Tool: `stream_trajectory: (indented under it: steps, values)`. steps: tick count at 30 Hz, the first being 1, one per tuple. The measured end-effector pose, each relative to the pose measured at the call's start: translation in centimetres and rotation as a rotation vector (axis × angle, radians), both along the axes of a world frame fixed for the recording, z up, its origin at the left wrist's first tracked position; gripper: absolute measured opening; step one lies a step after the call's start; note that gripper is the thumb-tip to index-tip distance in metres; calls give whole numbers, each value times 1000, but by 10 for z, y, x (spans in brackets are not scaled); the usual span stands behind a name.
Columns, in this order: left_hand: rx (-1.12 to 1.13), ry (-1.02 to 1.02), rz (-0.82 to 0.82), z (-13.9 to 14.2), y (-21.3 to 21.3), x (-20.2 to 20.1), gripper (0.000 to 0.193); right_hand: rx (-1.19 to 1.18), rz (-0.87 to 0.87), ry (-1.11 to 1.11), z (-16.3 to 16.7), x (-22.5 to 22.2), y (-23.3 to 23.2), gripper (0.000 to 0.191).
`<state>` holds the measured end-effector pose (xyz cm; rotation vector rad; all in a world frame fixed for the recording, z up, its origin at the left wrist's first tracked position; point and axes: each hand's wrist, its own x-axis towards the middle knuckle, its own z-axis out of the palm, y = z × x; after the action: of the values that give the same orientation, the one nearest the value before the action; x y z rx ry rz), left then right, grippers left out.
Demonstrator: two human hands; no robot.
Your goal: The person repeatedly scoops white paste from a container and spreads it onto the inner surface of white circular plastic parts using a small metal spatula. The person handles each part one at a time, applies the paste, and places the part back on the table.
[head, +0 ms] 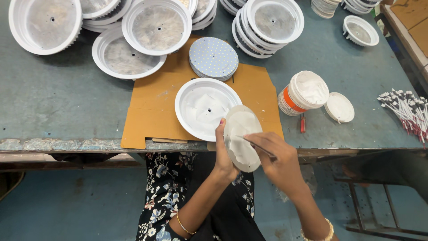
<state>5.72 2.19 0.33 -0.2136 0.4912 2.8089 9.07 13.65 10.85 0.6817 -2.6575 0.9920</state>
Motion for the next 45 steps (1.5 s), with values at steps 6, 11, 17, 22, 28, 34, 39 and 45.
stream_trajectory:
  steps: [6, 11, 17, 22, 28, 34, 39, 45]
  values:
    - [38, -7, -38, 6, -14, -1, 79, 116, 167, 113, -13, -2, -5, 46]
    - [145, -12, -63, 9, -23, -6, 78, 169, 221, 151, -17, 22, 7, 46]
    - [152, -13, -115, 20, -21, -5, 80, 70, -30, -110, -11, 13, 34, 41]
    - [22, 89, -156, 28, -23, 7, 87, -7, -110, 19, -16, -30, 22, 28]
    - [-6, 55, 32, 14, -19, 5, 78, 31, -213, 9, -29, -7, -2, 31]
    - [7, 23, 88, 1, -11, -5, 74, 81, -104, 166, -29, 38, -5, 39]
    - [4, 46, 24, 2, -7, -2, 75, 4, -187, -25, -21, 19, 7, 41]
    - [-11, 56, 42, 13, -15, -2, 78, 71, -2, 206, -29, 16, -3, 43]
